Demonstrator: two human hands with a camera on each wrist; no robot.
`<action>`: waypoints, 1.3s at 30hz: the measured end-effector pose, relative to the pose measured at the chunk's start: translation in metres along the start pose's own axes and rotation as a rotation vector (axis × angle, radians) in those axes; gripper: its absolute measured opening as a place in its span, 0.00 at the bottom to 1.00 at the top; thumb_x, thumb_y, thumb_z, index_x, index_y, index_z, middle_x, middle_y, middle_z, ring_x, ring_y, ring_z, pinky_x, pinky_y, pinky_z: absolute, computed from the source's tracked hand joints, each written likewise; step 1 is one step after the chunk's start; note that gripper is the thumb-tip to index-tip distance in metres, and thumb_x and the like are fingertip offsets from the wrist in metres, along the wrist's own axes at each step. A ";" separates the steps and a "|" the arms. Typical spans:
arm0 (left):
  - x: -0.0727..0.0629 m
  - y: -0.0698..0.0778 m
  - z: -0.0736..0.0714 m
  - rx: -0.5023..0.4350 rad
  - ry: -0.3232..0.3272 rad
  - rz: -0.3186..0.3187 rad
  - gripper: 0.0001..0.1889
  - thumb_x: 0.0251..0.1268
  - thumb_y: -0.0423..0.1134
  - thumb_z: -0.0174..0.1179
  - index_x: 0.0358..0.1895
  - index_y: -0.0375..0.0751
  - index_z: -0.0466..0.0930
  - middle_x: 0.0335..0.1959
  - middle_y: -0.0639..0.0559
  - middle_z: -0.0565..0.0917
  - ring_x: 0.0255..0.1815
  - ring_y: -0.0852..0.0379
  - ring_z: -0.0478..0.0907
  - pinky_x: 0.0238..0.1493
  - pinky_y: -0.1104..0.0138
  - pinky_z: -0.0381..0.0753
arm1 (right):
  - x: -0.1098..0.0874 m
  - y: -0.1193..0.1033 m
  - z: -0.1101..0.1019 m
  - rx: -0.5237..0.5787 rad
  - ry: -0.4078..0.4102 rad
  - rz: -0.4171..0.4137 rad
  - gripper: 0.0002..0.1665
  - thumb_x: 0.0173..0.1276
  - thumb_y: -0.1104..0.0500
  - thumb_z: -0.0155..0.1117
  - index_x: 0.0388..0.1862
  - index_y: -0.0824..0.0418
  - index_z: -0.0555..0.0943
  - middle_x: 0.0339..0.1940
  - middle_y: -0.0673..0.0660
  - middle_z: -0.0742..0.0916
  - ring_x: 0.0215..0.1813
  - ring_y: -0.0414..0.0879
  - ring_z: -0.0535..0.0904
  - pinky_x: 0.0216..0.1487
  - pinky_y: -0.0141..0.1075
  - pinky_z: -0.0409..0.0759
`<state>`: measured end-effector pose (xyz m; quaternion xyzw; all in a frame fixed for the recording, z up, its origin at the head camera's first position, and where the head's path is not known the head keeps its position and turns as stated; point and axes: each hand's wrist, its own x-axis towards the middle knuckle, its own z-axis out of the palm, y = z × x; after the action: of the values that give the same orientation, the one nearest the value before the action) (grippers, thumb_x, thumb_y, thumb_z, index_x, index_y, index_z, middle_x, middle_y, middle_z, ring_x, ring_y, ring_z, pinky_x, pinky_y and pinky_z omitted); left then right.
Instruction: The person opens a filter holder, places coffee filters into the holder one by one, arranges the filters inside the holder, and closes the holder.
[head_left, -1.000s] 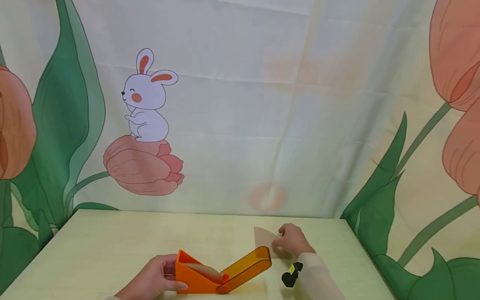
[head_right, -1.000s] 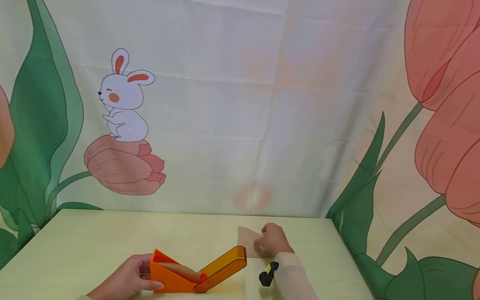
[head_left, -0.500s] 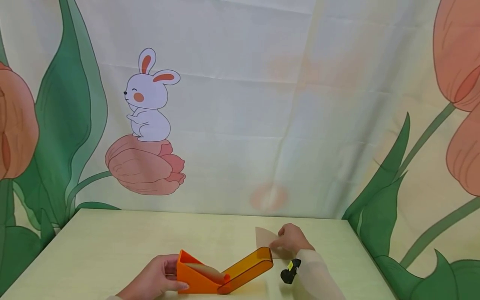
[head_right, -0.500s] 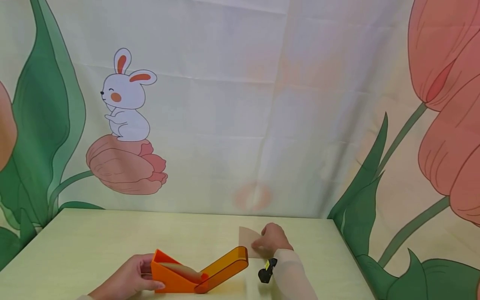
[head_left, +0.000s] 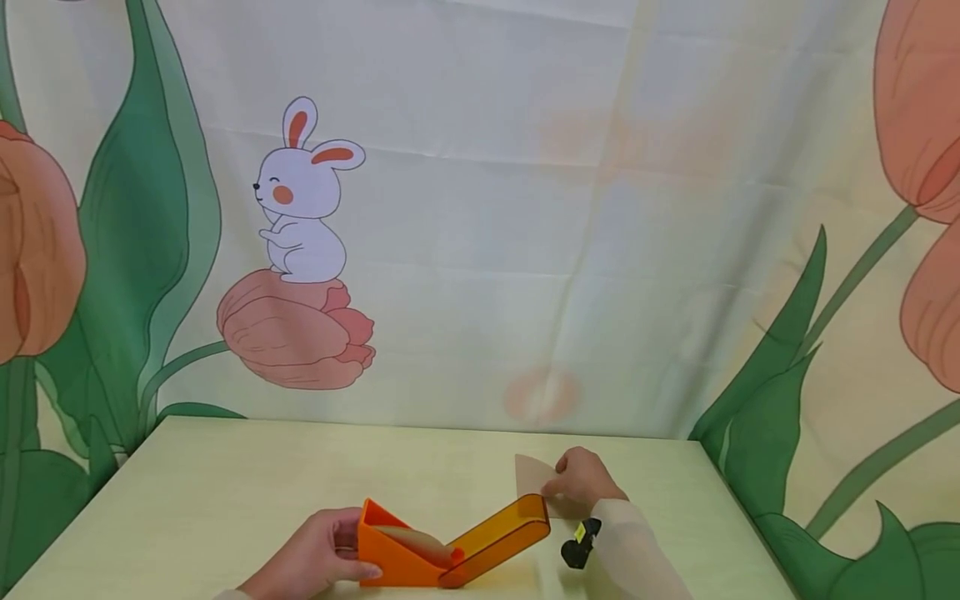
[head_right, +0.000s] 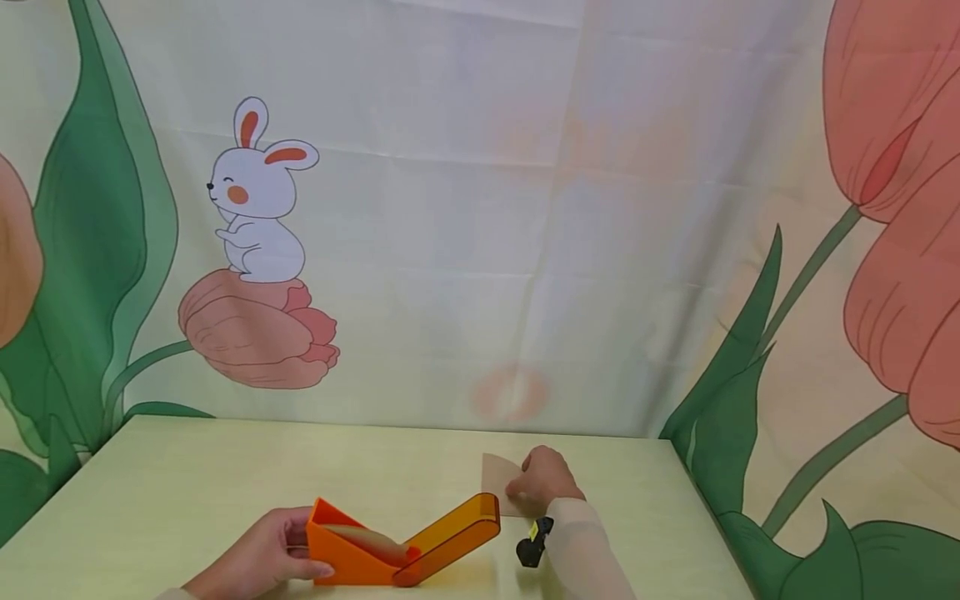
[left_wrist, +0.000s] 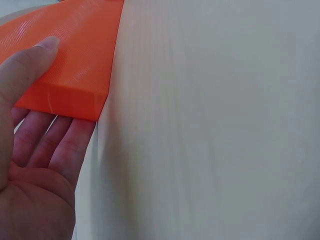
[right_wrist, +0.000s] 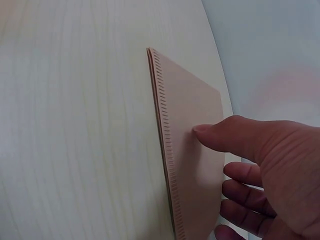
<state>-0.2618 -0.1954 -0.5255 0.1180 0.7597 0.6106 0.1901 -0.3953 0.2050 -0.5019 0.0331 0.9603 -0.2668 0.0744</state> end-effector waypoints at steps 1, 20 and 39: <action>0.000 0.000 0.000 -0.002 0.000 0.000 0.28 0.56 0.40 0.77 0.61 0.40 0.80 0.55 0.48 0.88 0.51 0.51 0.85 0.58 0.60 0.87 | 0.000 0.000 0.000 0.001 0.001 -0.004 0.25 0.55 0.54 0.82 0.45 0.64 0.81 0.41 0.57 0.85 0.43 0.52 0.78 0.55 0.51 0.83; 0.000 -0.001 0.001 -0.022 -0.003 -0.008 0.28 0.57 0.39 0.76 0.62 0.39 0.80 0.55 0.47 0.88 0.52 0.51 0.85 0.58 0.60 0.87 | -0.004 -0.002 0.002 0.034 0.028 -0.038 0.29 0.54 0.57 0.82 0.52 0.67 0.83 0.48 0.60 0.87 0.47 0.53 0.79 0.59 0.54 0.82; 0.000 0.000 0.000 -0.026 -0.008 -0.003 0.29 0.57 0.40 0.76 0.62 0.38 0.79 0.56 0.47 0.88 0.52 0.51 0.85 0.58 0.60 0.87 | 0.001 -0.002 0.009 0.034 0.094 -0.062 0.30 0.50 0.59 0.85 0.49 0.60 0.78 0.45 0.57 0.86 0.45 0.52 0.79 0.56 0.52 0.84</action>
<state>-0.2615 -0.1955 -0.5256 0.1168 0.7512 0.6195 0.1958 -0.3955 0.1991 -0.5089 0.0171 0.9586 -0.2836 0.0205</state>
